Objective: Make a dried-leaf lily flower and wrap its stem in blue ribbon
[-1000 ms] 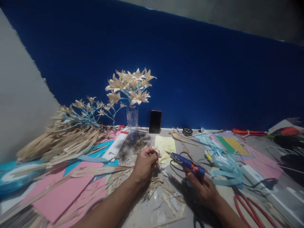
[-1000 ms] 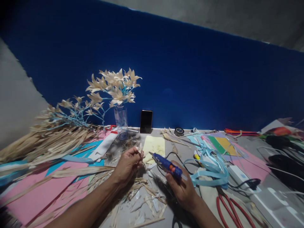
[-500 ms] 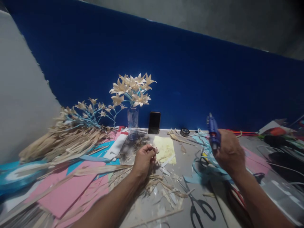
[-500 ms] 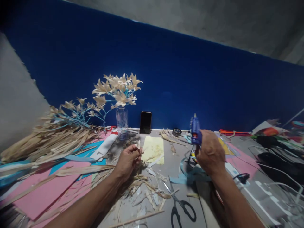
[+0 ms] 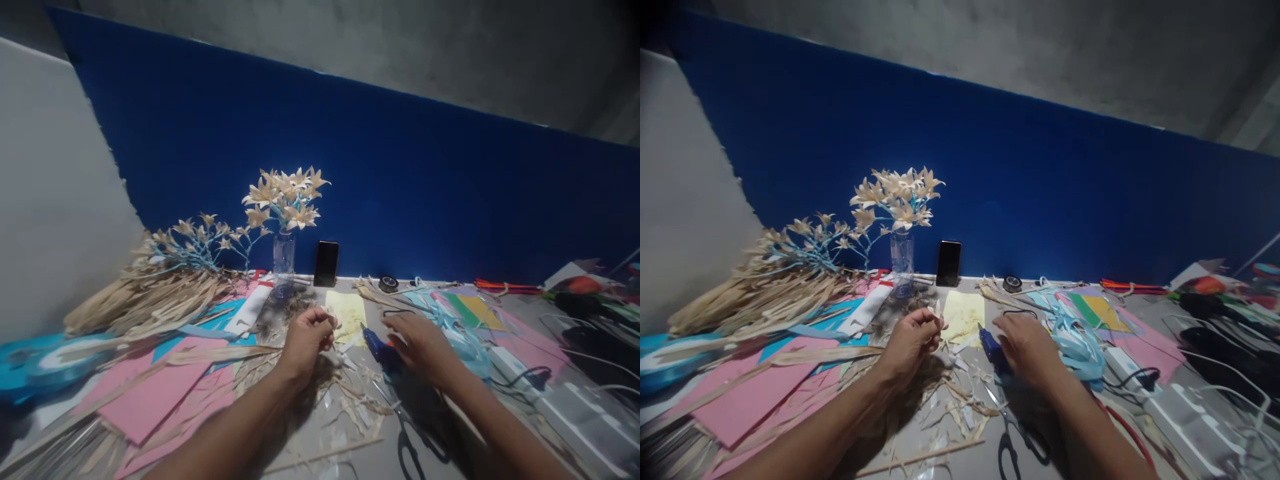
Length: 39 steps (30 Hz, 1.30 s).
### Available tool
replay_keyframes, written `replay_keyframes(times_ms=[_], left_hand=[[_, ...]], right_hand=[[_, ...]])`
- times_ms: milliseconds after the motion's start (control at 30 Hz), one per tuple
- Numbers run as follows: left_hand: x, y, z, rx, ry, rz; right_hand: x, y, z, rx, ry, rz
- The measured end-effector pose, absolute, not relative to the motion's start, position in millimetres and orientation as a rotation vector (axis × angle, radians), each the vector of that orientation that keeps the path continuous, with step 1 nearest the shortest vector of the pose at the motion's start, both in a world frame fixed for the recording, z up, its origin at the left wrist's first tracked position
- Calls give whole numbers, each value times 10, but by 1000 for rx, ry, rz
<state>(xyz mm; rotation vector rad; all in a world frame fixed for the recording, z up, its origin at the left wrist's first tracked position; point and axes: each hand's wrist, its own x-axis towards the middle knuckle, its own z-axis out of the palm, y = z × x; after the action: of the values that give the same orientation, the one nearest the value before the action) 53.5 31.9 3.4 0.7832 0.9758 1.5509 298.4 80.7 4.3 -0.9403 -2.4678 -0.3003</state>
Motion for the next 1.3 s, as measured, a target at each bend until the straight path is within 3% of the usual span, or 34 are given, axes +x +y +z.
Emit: replay_keyframes(times_ms=[200, 500, 600, 733, 833, 1300], left_hand=[[558, 103, 93, 708, 959, 1499], [519, 11, 67, 645, 865, 1472], [473, -28, 81, 658, 877, 1428], [402, -64, 91, 676, 865, 1376], [369, -71, 62, 695, 841, 1372], [369, -81, -130, 789, 1038, 1278]], right_hand=[[2240, 348, 289, -535, -2095, -613], [2160, 366, 320, -397, -2113, -625], [2131, 373, 353, -525, -2031, -226], [2026, 397, 371, -737, -1696, 800], [1930, 411, 317, -762, -1432, 1285], [1917, 405, 26, -806, -1173, 1551]])
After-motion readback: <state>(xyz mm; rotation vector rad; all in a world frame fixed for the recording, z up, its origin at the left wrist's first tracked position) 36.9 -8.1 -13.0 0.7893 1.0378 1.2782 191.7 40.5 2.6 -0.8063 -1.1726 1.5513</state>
